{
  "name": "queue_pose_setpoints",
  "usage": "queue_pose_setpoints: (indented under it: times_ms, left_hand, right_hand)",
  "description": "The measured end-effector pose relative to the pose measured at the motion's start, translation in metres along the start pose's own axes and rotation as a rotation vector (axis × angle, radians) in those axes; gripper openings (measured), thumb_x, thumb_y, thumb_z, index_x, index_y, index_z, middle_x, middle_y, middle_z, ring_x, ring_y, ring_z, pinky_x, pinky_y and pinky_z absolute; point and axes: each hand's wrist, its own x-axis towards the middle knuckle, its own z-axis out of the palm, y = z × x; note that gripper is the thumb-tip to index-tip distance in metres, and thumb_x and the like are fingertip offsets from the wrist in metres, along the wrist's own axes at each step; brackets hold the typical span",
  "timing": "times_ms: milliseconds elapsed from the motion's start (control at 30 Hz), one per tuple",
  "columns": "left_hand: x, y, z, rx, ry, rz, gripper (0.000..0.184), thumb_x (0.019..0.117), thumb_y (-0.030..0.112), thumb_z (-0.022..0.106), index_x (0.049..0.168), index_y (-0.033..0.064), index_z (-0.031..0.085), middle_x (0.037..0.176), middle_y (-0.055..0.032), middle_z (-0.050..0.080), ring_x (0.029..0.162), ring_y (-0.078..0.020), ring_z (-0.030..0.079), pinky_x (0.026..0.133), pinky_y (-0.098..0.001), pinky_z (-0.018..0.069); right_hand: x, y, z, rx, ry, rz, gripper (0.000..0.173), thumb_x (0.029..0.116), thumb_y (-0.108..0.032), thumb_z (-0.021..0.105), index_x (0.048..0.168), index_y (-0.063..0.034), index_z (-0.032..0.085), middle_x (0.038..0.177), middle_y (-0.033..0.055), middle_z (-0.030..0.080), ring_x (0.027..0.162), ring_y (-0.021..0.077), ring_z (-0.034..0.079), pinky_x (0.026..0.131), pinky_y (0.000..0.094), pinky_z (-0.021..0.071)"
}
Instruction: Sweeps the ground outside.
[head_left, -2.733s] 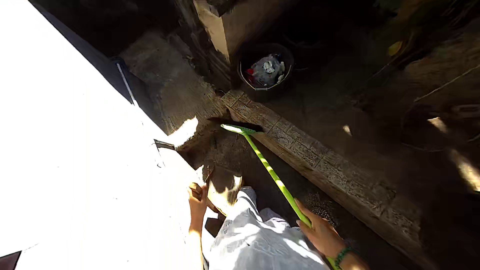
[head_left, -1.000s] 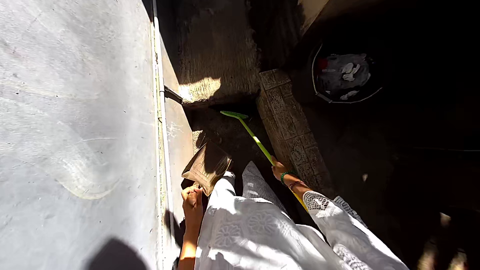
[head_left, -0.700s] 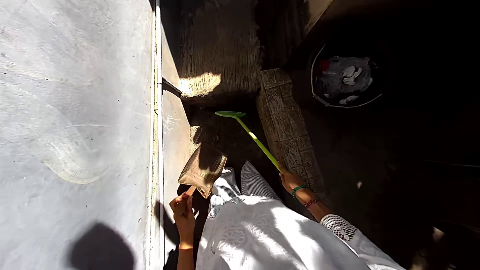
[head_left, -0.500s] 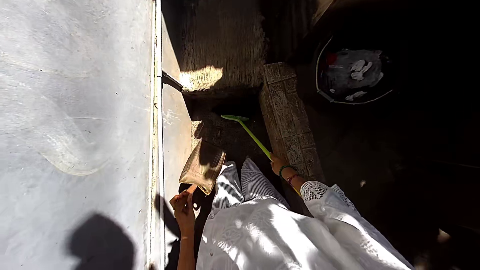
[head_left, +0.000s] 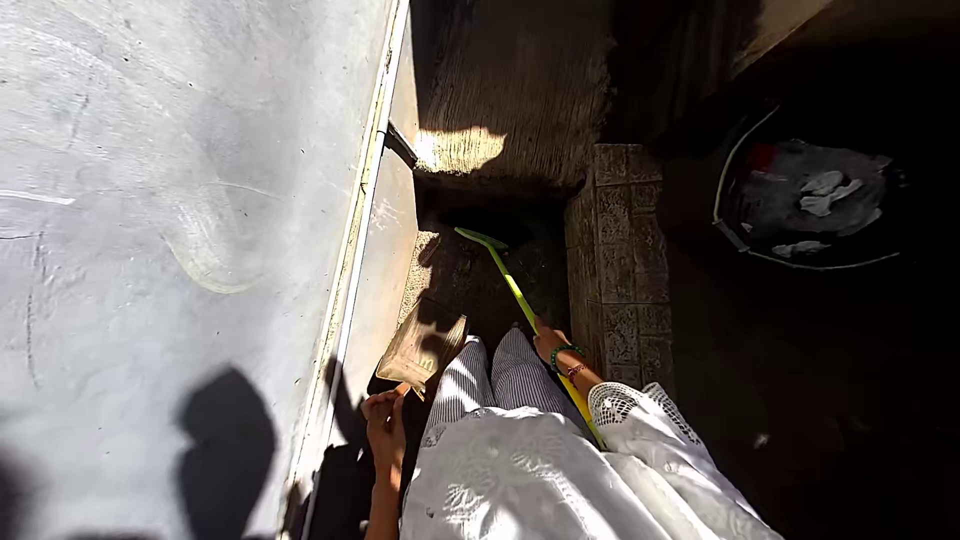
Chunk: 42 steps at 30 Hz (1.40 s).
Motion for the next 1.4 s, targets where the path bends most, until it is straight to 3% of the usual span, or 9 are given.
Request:
queue_pose_setpoints:
  times_ms: [133, 333, 467, 633, 800, 967, 1200, 1300, 1400]
  left_hand:
    - [-0.011, -0.008, -0.013, -0.117, 0.031, 0.0, 0.031, 0.0905, 0.002, 0.071, 0.116, -0.0036, 0.055, 0.106, -0.0081, 0.068, 0.1, -0.0142, 0.067, 0.09, -0.0322, 0.0591]
    - [-0.014, -0.036, -0.019, -0.078, -0.004, -0.03, 0.01, 0.0896, 0.005, 0.072, 0.093, -0.0042, 0.069, 0.11, -0.0108, 0.066, 0.101, -0.0119, 0.065, 0.09, -0.0275, 0.0583]
    - [-0.014, -0.051, -0.034, -0.096, -0.049, -0.141, 0.036, 0.0882, 0.004, 0.074, 0.117, -0.0051, 0.054, 0.105, -0.0096, 0.07, 0.098, -0.0137, 0.069, 0.091, -0.0318, 0.0588]
    - [-0.027, -0.06, -0.057, -0.081, -0.067, -0.242, 0.04, 0.0856, 0.007, 0.075, 0.118, -0.0081, 0.056, 0.105, -0.0134, 0.071, 0.1, -0.0176, 0.069, 0.093, -0.0345, 0.0573]
    - [-0.027, -0.066, -0.069, -0.082, -0.114, -0.298, 0.036, 0.0905, 0.011, 0.074, 0.119, -0.0036, 0.059, 0.108, -0.0102, 0.07, 0.103, -0.015, 0.068, 0.095, -0.0327, 0.057]
    - [-0.036, -0.079, -0.082, -0.08, -0.105, -0.274, 0.032, 0.0883, 0.004, 0.073, 0.115, -0.0069, 0.058, 0.109, -0.014, 0.07, 0.103, -0.0174, 0.067, 0.096, -0.0339, 0.0558]
    - [-0.034, -0.09, -0.088, -0.057, -0.09, -0.122, 0.025, 0.0887, 0.005, 0.073, 0.106, -0.0049, 0.059, 0.107, -0.0141, 0.069, 0.103, -0.0189, 0.067, 0.094, -0.0357, 0.0562]
    - [-0.031, -0.091, -0.086, 0.019, -0.122, -0.065, 0.024, 0.0899, 0.007, 0.071, 0.106, -0.0068, 0.06, 0.107, -0.0153, 0.069, 0.103, -0.0202, 0.067, 0.094, -0.0369, 0.0558]
    - [-0.027, -0.087, -0.08, 0.023, -0.138, -0.075, 0.029, 0.091, 0.006, 0.071, 0.114, -0.0071, 0.059, 0.108, -0.0147, 0.07, 0.103, -0.0183, 0.067, 0.095, -0.0351, 0.0561]
  right_hand:
    - [-0.063, 0.013, -0.012, 0.03, 0.004, -0.062, 0.062, 0.1115, -0.025, 0.041, 0.167, -0.021, 0.015, 0.12, 0.0295, 0.064, 0.085, 0.0396, 0.068, 0.078, 0.0554, 0.0566]
    - [0.012, -0.132, -0.004, -0.186, 0.108, 0.027, 0.061, 0.1071, -0.013, 0.04, 0.164, -0.0081, 0.018, 0.139, 0.0261, 0.06, 0.129, 0.0387, 0.06, 0.106, 0.0537, 0.0486]
    - [0.019, -0.16, 0.02, -0.31, 0.065, -0.015, 0.062, 0.1063, -0.011, 0.042, 0.163, -0.0057, 0.018, 0.139, 0.0283, 0.058, 0.13, 0.0405, 0.059, 0.106, 0.0549, 0.0485]
    - [-0.065, -0.132, 0.017, -0.232, 0.129, -0.019, 0.063, 0.1098, -0.02, 0.04, 0.167, -0.0165, 0.013, 0.124, 0.0283, 0.064, 0.108, 0.0416, 0.068, 0.092, 0.0552, 0.0546]
    - [0.034, -0.186, 0.056, -0.292, 0.098, 0.013, 0.069, 0.1037, -0.01, 0.046, 0.165, -0.0074, 0.015, 0.142, 0.0297, 0.055, 0.132, 0.0411, 0.057, 0.107, 0.055, 0.0474]
    - [-0.005, -0.132, 0.116, -0.418, -0.055, 0.019, 0.071, 0.1054, -0.013, 0.048, 0.166, -0.0129, 0.012, 0.137, 0.0317, 0.058, 0.128, 0.0455, 0.059, 0.105, 0.0597, 0.0479]
    - [-0.141, -0.082, 0.076, -0.303, -0.037, 0.005, 0.06, 0.1103, -0.023, 0.045, 0.165, -0.0155, 0.022, 0.127, 0.0308, 0.064, 0.111, 0.0459, 0.066, 0.096, 0.0603, 0.0517]
    - [-0.11, -0.077, 0.046, -0.246, 0.09, 0.09, 0.065, 0.11, -0.022, 0.043, 0.167, -0.0208, 0.013, 0.136, 0.0301, 0.059, 0.125, 0.0457, 0.06, 0.104, 0.061, 0.0477]
    - [-0.038, -0.052, 0.025, -0.131, 0.219, 0.17, 0.067, 0.1062, -0.015, 0.047, 0.166, -0.0142, 0.016, 0.149, 0.0297, 0.05, 0.138, 0.0436, 0.051, 0.113, 0.0596, 0.0409]
